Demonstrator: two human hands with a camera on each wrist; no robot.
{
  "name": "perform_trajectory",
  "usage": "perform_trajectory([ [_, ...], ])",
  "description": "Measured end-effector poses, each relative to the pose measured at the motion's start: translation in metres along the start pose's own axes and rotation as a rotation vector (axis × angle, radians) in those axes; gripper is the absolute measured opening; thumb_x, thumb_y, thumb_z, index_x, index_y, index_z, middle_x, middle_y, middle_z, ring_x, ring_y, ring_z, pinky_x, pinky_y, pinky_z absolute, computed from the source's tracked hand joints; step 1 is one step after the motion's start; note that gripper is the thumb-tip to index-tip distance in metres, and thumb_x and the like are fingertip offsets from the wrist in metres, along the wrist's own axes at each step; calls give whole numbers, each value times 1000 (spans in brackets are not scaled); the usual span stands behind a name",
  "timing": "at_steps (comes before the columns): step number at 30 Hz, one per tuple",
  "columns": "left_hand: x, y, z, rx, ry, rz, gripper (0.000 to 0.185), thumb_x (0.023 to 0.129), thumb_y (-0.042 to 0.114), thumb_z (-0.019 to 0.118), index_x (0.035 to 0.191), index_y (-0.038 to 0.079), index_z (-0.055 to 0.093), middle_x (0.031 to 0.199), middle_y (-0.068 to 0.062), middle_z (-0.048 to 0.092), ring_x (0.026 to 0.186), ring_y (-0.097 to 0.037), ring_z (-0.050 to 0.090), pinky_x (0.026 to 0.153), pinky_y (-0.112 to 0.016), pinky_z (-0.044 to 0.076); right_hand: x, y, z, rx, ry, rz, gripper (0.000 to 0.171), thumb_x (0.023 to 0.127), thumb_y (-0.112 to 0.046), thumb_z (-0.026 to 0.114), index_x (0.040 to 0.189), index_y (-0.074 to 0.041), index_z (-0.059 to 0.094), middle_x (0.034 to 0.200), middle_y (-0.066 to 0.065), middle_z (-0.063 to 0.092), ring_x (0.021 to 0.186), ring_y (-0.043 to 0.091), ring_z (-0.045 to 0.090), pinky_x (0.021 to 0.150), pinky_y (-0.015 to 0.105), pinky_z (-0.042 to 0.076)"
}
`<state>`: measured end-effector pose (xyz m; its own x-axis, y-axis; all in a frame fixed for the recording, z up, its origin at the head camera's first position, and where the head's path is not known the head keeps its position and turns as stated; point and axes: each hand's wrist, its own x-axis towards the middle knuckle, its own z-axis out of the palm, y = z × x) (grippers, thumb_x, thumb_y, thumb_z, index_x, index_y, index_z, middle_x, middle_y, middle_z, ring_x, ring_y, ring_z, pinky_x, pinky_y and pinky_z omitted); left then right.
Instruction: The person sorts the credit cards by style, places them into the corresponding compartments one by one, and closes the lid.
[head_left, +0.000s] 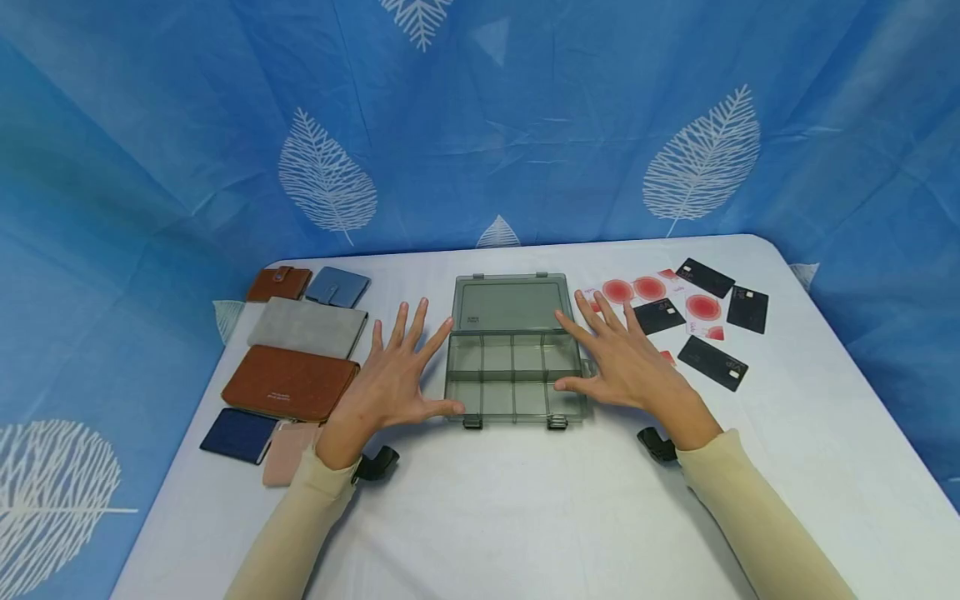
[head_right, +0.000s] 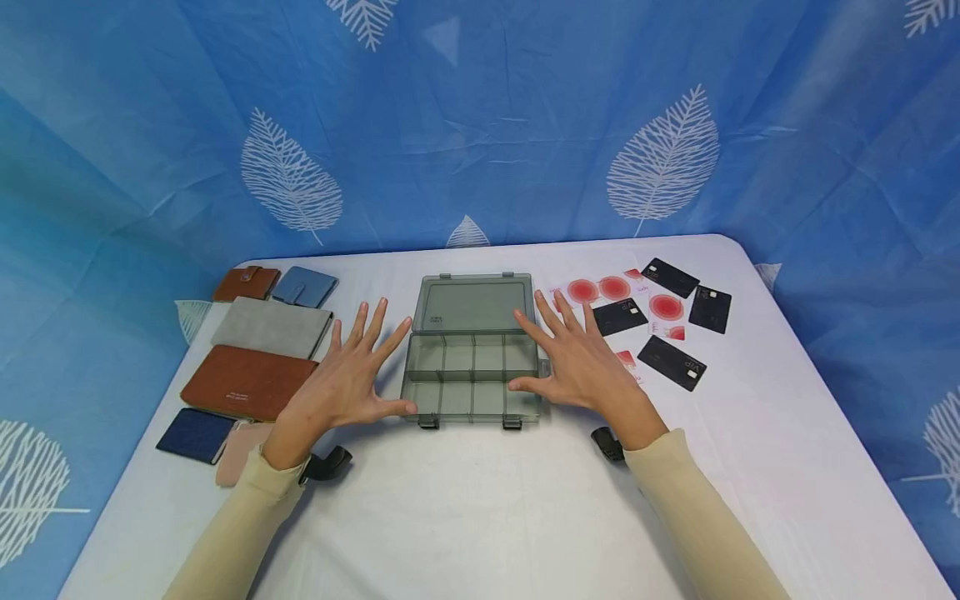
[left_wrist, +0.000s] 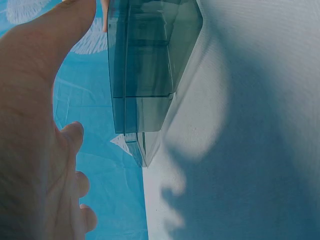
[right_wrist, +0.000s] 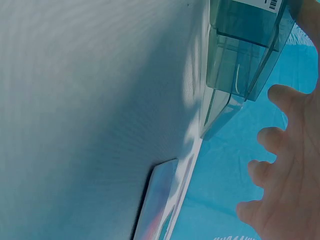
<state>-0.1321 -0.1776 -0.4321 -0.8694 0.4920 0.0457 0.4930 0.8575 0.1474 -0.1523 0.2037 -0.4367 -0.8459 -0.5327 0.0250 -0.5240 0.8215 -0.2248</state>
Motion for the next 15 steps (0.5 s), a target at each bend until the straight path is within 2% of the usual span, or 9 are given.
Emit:
perform_trajectory([
  [3,1,-1,0,-7,3,3,130,75,104,50,175,26,19,181,-18,-1,163,-51,2,120,-83,14,0,1,-2,-12,9,-5,108,89,-72,73,172,-19,29,179,21,12,165,48,6,125,77,5],
  [5,2,-1,1,-13,9,11,133,73,109,34,175,25,19,181,-19,-1,163,-52,3,120,-83,13,0,3,-2,-23,16,-8,108,89,-73,72,172,-19,29,179,21,12,164,48,9,126,76,6],
  [8,1,-1,0,-23,9,20,137,69,112,17,175,25,19,180,-19,-1,163,-52,3,120,-83,12,0,5,-3,-34,18,-5,107,90,-72,72,172,-18,30,179,20,12,164,48,12,126,75,6],
  [10,0,0,-1,-34,6,23,138,68,112,16,175,24,18,180,-19,-3,164,-52,1,120,-84,11,-1,5,-4,-34,15,-4,107,90,-72,72,172,-19,30,180,19,11,164,48,13,127,74,7],
  [12,-1,0,-2,-42,1,25,136,70,111,22,175,24,18,180,-18,-5,164,-50,-1,120,-83,10,-1,6,-4,-29,15,-8,106,91,-72,72,172,-19,30,180,19,11,163,48,14,127,74,7],
  [15,-2,-1,-4,-49,-2,32,132,75,107,41,175,25,17,181,-17,-6,164,-49,-3,120,-83,10,-3,9,-6,-18,34,-21,104,91,-71,72,172,-18,32,179,20,14,162,50,17,127,73,10],
])
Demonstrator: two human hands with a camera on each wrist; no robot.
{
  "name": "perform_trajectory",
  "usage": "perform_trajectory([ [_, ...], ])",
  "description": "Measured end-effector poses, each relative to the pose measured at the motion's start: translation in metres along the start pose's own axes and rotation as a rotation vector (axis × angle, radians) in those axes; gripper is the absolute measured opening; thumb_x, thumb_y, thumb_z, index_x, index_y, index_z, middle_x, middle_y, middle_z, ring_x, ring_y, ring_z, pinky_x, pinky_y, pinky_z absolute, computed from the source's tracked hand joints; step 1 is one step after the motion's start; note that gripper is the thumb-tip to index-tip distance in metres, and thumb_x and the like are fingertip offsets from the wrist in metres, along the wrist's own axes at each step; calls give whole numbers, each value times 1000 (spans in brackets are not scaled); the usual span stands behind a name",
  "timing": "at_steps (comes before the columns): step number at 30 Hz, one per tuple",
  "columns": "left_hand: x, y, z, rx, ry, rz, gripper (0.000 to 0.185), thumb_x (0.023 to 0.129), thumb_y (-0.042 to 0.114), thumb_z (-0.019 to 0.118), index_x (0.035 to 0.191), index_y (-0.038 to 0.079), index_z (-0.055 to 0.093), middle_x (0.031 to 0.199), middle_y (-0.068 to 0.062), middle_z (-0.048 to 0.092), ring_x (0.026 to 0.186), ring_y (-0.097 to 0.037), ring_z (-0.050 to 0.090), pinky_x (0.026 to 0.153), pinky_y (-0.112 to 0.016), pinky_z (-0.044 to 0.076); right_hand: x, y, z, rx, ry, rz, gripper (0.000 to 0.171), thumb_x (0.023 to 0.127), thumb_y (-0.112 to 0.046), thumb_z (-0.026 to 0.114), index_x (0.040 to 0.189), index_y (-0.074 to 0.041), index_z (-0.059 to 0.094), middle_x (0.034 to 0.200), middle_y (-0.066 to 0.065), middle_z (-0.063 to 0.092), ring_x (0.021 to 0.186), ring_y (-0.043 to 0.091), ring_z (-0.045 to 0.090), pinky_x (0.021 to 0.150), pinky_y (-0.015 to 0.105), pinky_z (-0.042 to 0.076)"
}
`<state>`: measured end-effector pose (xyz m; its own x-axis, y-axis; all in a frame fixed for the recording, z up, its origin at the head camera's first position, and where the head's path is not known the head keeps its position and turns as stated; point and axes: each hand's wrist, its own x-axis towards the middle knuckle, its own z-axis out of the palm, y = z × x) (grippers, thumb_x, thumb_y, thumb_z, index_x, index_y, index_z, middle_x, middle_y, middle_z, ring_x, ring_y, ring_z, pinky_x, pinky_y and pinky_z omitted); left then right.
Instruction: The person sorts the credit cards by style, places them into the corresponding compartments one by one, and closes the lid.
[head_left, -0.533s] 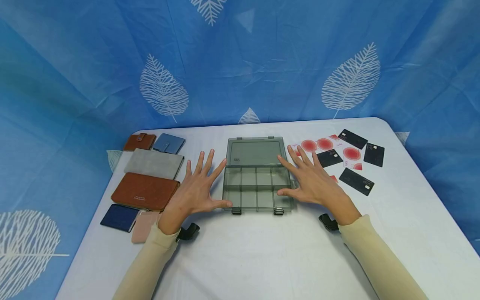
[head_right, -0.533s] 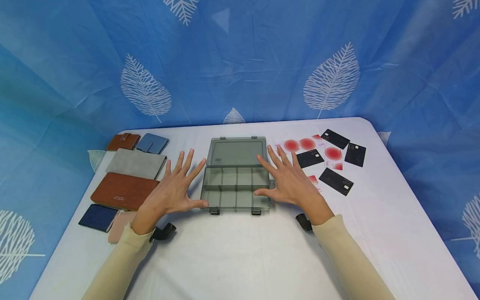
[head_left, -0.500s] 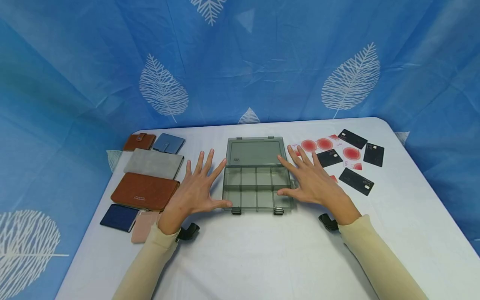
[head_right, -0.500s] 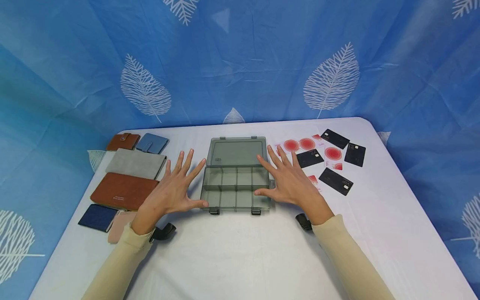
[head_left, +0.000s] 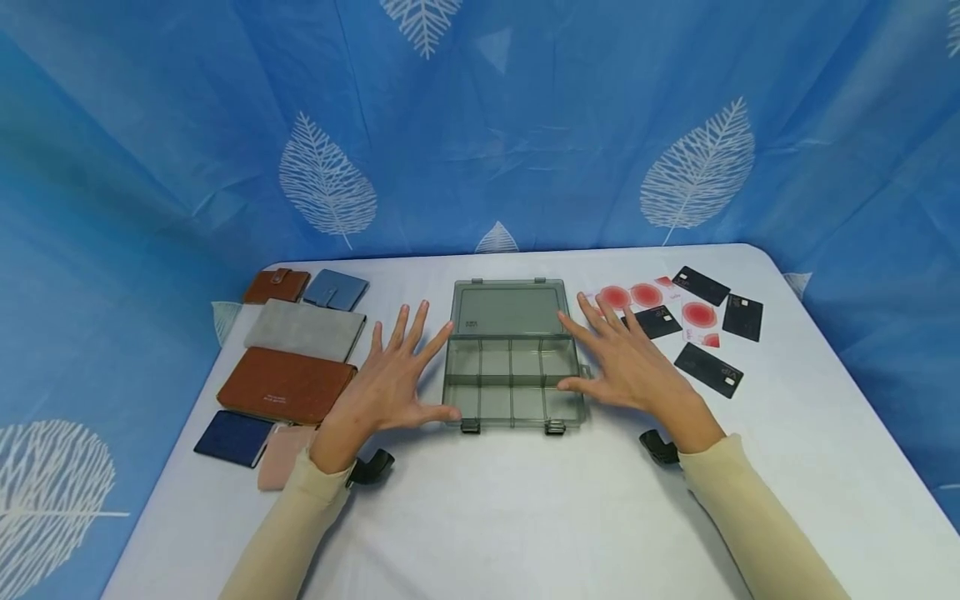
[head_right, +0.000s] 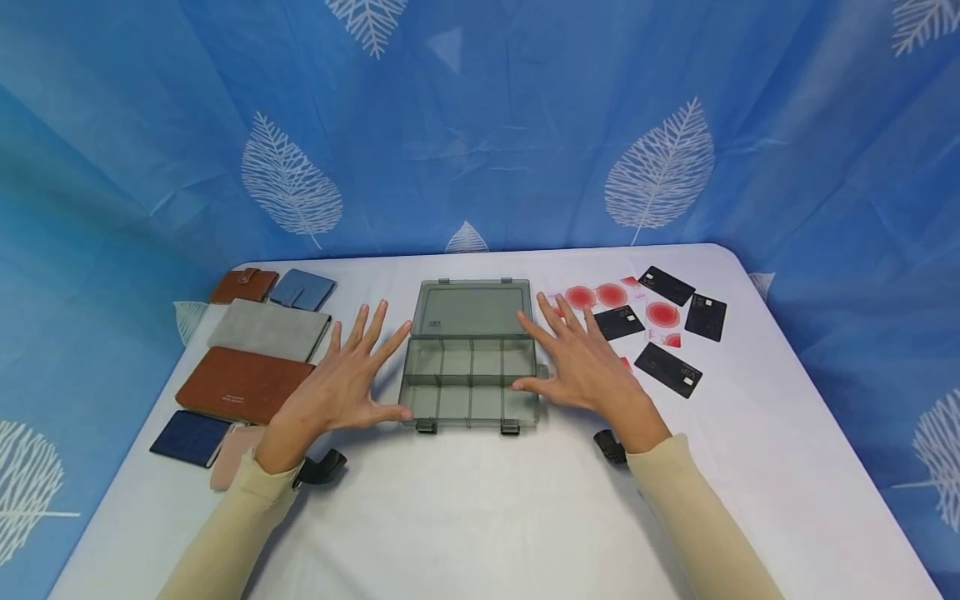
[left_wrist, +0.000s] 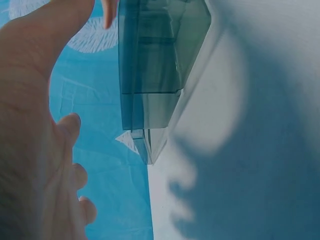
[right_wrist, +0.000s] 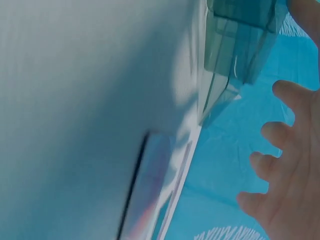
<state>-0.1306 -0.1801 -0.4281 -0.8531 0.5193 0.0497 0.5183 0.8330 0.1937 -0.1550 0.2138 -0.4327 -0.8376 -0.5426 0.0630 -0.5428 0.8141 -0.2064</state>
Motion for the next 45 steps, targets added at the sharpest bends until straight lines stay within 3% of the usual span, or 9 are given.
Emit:
perform_trajectory([
  [5,-3,-1,-6,1,14,28,127,76,90,69,175,26,18,181,-17,-2,164,-48,3,123,-79,13,-3,13,-9,27,21,-1,99,94,-63,76,171,-18,33,178,20,20,161,49,22,126,69,22],
  [9,-5,-5,-7,-16,41,73,123,79,89,69,174,26,24,181,-15,4,164,-46,15,124,-74,21,-4,33,-26,48,1,30,88,98,-50,77,169,-16,38,175,20,30,157,46,34,118,68,38],
  [11,-7,-7,-5,-41,49,108,118,82,85,71,173,24,28,181,-15,8,161,-44,28,123,-70,30,-4,46,-34,69,-12,56,78,100,-40,77,166,-14,44,170,20,40,153,46,41,114,68,43],
  [17,-14,-14,5,-179,42,179,100,86,65,84,166,18,46,176,-14,31,140,-39,60,100,-59,57,-7,90,-45,95,-78,128,54,100,-17,79,149,-4,62,152,27,56,143,49,50,112,70,44],
  [22,-13,-18,11,-239,35,178,93,87,56,87,162,15,52,172,-15,38,136,-39,63,94,-56,60,-11,120,-43,114,-133,227,47,99,-17,80,141,0,67,149,33,52,134,52,53,109,72,44],
  [27,-11,-18,15,-246,22,177,91,87,56,87,161,14,53,173,-14,36,135,-39,63,90,-54,61,-13,135,-33,135,-138,261,54,96,-23,84,143,-3,67,147,32,48,133,51,49,107,76,44],
  [34,-10,-14,17,-276,-28,182,87,90,60,83,160,16,54,176,-12,32,141,-40,58,93,-56,60,-17,129,-27,157,-145,232,55,94,-27,86,142,-4,69,148,31,48,142,53,38,111,78,38],
  [40,-9,-16,18,-292,-2,157,89,87,58,86,159,15,55,175,-11,34,145,-40,54,99,-60,57,-21,127,-30,157,-172,239,60,93,-30,87,142,-2,67,151,32,47,145,55,34,112,79,34],
  [45,-8,-17,20,-335,0,144,87,87,57,86,157,15,56,175,-10,33,144,-38,56,91,-55,60,-22,133,-31,214,-189,242,58,92,-29,89,137,-1,66,150,35,43,142,55,34,113,79,34],
])
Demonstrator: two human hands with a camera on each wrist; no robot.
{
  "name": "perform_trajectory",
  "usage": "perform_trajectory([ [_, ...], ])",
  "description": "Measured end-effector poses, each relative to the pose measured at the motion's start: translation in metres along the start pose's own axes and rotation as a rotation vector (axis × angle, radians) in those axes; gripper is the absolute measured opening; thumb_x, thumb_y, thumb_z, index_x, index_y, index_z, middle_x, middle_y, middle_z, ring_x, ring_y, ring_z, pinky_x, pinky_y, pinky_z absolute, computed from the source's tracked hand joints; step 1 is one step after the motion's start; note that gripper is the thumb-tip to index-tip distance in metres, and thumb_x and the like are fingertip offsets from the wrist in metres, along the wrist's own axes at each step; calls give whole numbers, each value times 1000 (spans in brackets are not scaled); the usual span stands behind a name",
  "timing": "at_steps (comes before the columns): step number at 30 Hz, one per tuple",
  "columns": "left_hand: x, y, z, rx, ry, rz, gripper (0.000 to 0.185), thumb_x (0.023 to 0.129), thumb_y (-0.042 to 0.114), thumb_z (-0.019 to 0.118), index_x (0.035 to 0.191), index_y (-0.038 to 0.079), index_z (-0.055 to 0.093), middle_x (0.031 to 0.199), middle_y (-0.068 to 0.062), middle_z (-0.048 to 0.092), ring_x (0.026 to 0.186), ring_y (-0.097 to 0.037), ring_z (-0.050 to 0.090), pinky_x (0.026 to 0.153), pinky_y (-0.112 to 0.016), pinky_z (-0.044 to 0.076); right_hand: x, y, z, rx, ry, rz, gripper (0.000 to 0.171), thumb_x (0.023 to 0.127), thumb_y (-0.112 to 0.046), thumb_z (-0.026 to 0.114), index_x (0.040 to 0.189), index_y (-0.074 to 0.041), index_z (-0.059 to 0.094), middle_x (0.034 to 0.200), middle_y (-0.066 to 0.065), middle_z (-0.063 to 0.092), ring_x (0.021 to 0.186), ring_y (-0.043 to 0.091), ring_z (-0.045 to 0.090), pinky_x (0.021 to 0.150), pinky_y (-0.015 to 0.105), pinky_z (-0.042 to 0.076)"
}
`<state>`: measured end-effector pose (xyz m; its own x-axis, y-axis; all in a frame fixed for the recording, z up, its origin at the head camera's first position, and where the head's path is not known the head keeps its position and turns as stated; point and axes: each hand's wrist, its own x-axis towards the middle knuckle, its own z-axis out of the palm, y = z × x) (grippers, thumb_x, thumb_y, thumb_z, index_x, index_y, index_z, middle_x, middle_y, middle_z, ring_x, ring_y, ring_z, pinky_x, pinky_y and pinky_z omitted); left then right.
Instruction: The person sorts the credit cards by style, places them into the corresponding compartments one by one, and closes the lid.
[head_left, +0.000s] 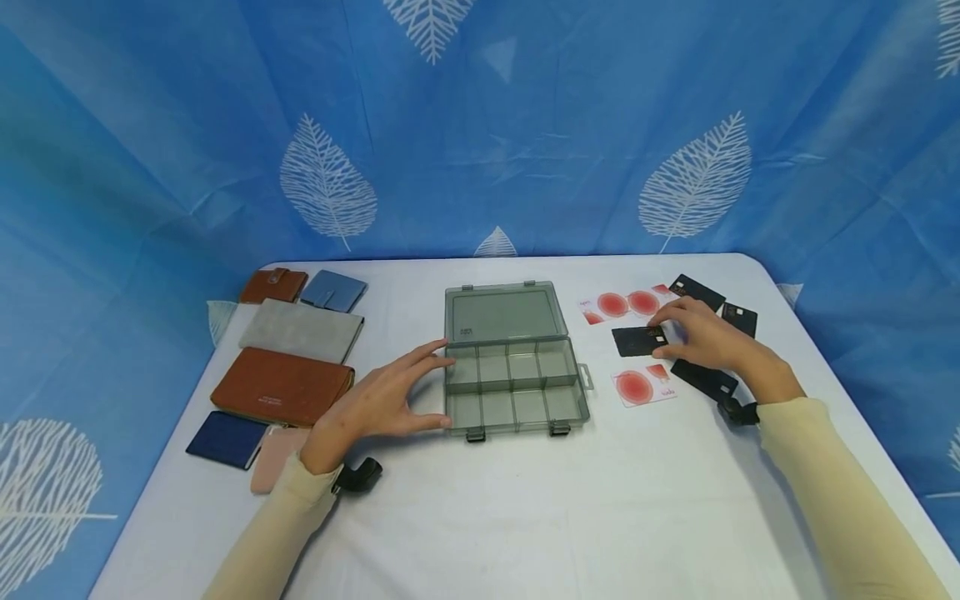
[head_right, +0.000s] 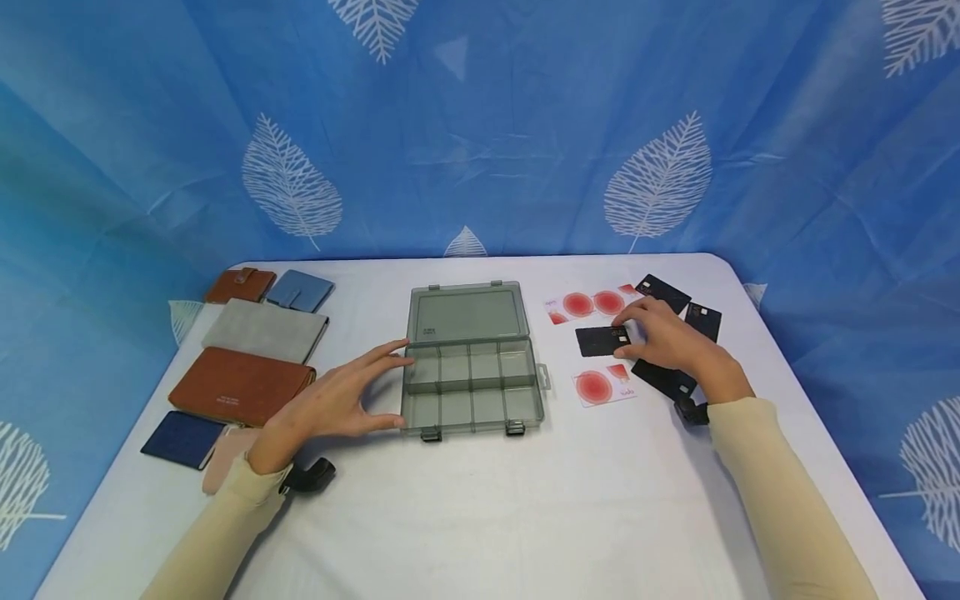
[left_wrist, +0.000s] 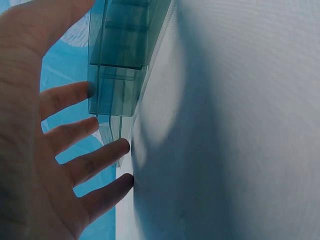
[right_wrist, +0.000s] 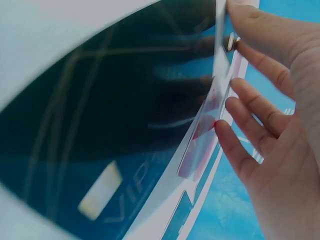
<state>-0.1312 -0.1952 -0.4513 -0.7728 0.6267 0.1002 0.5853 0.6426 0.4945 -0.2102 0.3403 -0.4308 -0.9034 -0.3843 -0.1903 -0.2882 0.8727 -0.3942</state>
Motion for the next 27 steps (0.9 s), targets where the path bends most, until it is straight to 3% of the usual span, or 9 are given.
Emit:
perform_trajectory([
  [3,1,0,-1,-19,-17,-13,87,89,58,84,159,16,54,175,-8,31,139,-36,60,82,-49,60,1,2,-3,36,9,0,59,90,-28,91,133,2,64,144,33,47,135,52,39,111,77,38],
  [7,1,-1,-2,-25,-35,-22,91,90,58,83,162,15,48,176,-7,30,144,-36,55,91,-53,59,1,0,-2,54,55,-10,53,89,-21,91,128,1,62,120,22,63,109,37,53,95,58,53],
  [11,0,-2,-3,-38,-40,-28,96,89,60,82,164,13,44,176,-9,30,154,-36,44,106,-62,53,-4,-7,1,58,107,-22,40,95,-13,84,126,-6,60,102,13,70,88,26,59,76,40,56],
  [13,-1,-2,-3,-45,-44,-32,98,89,60,81,165,12,42,176,-9,29,156,-36,41,109,-64,50,-7,-11,2,68,137,-33,33,99,-10,79,125,-7,60,103,15,72,87,28,63,76,44,58],
  [15,-1,-2,-3,-48,-49,-35,98,90,61,80,166,12,41,177,-8,28,157,-36,39,111,-65,48,-10,-15,4,85,173,-54,28,101,-6,75,125,-7,60,107,19,75,94,36,68,84,55,61],
  [19,-1,-1,-3,-44,-50,-38,99,90,61,80,167,12,40,178,-6,26,158,-35,37,116,-65,44,-13,-27,6,132,229,-50,24,104,-4,70,125,-5,59,117,26,75,116,51,68,99,73,51],
  [23,1,0,-1,-24,-38,-24,99,90,60,80,166,11,40,178,-6,27,158,-34,38,118,-64,42,-12,-45,5,169,263,-6,26,107,-10,68,129,-4,56,121,30,72,121,56,65,101,75,49],
  [27,2,1,0,-7,-30,-15,98,90,59,79,166,11,40,178,-7,27,158,-34,38,120,-63,40,-10,-65,5,208,316,-46,25,106,-8,68,128,0,57,116,28,72,113,52,69,99,70,53],
])
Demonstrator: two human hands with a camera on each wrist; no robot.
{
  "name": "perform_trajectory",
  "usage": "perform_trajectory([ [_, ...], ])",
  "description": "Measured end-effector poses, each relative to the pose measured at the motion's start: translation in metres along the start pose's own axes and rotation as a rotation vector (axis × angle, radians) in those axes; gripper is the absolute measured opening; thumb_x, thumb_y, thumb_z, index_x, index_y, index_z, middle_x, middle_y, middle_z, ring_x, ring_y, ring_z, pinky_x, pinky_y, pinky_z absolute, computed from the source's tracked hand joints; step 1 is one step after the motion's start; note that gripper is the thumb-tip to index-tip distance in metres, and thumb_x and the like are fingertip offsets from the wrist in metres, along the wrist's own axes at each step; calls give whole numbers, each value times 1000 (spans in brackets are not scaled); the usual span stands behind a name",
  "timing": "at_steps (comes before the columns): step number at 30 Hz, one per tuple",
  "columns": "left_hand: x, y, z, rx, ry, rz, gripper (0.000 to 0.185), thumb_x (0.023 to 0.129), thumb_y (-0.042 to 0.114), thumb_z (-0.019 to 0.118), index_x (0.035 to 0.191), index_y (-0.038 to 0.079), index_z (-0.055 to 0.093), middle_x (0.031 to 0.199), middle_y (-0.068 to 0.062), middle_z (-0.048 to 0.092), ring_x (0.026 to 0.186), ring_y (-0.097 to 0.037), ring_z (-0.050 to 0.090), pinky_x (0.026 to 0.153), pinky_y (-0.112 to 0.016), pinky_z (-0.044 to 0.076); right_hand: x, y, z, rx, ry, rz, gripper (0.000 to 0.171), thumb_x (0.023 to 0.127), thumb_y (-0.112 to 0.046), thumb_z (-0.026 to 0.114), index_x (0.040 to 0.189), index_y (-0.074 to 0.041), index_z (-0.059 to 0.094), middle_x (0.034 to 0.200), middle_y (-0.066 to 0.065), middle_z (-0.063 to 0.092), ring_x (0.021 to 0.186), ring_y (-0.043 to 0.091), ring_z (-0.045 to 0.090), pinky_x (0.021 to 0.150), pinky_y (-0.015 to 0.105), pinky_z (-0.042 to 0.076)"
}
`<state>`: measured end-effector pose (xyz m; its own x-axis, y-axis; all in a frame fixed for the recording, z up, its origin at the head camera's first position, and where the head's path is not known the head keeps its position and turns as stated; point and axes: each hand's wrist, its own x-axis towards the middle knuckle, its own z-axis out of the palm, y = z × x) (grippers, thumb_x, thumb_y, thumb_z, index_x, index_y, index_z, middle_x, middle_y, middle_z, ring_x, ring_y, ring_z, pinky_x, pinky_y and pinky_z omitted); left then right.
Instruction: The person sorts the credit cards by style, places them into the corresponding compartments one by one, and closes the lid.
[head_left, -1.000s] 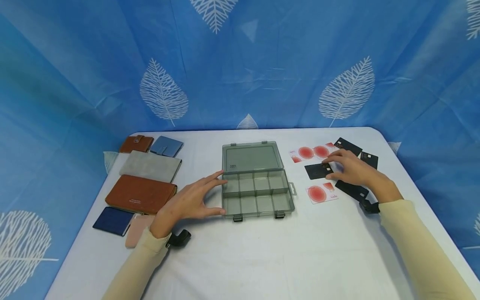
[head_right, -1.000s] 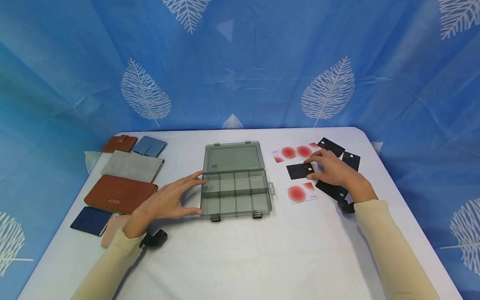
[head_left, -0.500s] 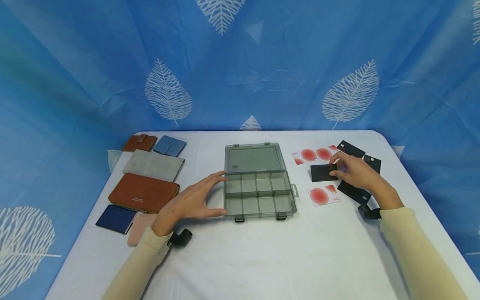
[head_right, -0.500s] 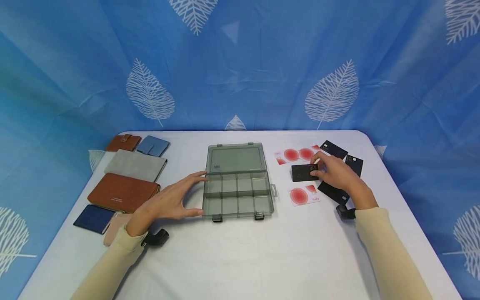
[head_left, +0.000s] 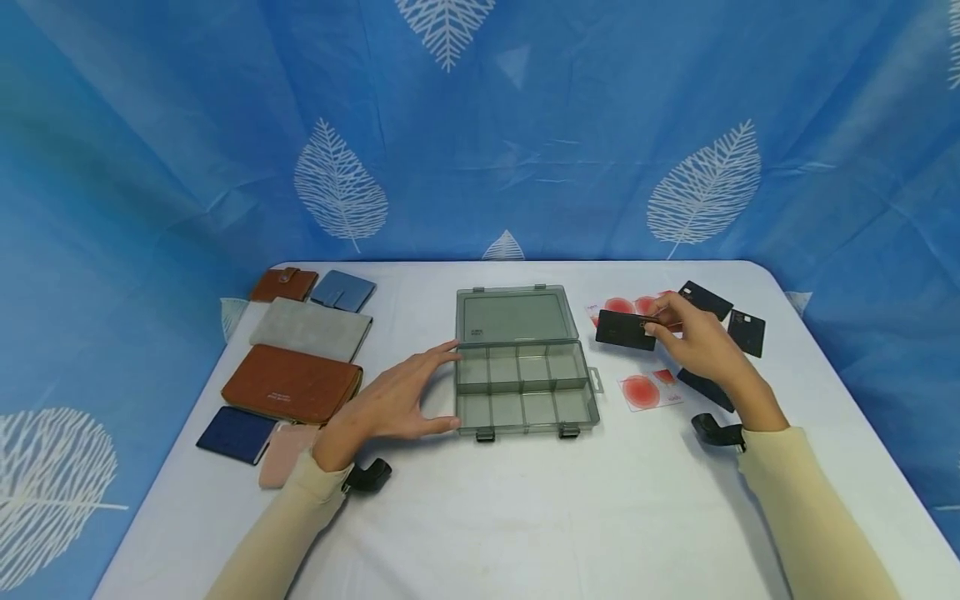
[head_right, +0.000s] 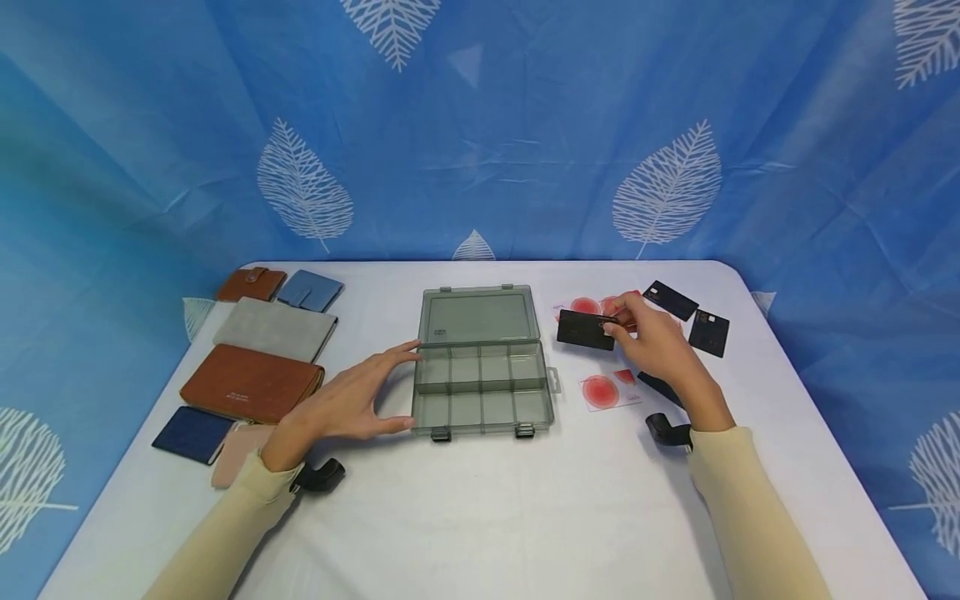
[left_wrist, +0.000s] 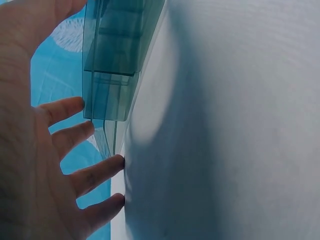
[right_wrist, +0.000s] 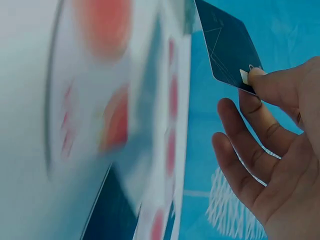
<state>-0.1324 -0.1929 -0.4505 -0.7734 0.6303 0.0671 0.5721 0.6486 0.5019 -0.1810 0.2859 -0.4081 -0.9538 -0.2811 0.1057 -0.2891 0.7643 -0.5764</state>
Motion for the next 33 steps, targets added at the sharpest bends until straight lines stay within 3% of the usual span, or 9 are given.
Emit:
perform_trajectory([
  [3,1,0,1,5,-1,-1,98,90,59,78,166,11,40,178,-7,27,159,-32,37,122,-62,38,4,-15,6,45,20,-42,22,106,-6,68,125,0,59,113,22,72,108,44,72,97,65,56],
  [9,1,-1,4,27,19,18,97,90,58,77,166,9,40,177,-10,28,157,-33,39,121,-62,39,13,-46,23,137,-27,-68,18,107,-6,66,123,-2,59,113,17,73,107,37,73,92,52,59],
  [15,2,-1,6,29,38,48,96,91,56,76,165,7,40,177,-12,29,156,-34,40,121,-62,39,20,-71,48,184,-76,-153,17,106,-2,67,121,-2,59,107,13,72,101,31,73,93,53,60],
  [23,1,-2,7,25,27,39,97,91,57,76,166,8,38,178,-10,26,157,-32,39,123,-60,37,21,-95,79,134,-130,-213,17,106,-6,69,121,-5,63,106,8,75,95,24,73,82,45,60],
  [33,2,-1,5,22,13,18,98,91,58,75,167,9,37,178,-8,25,158,-31,37,124,-60,36,14,-116,106,115,-87,-211,17,104,-6,72,121,-9,70,108,6,78,97,25,76,86,45,64],
])
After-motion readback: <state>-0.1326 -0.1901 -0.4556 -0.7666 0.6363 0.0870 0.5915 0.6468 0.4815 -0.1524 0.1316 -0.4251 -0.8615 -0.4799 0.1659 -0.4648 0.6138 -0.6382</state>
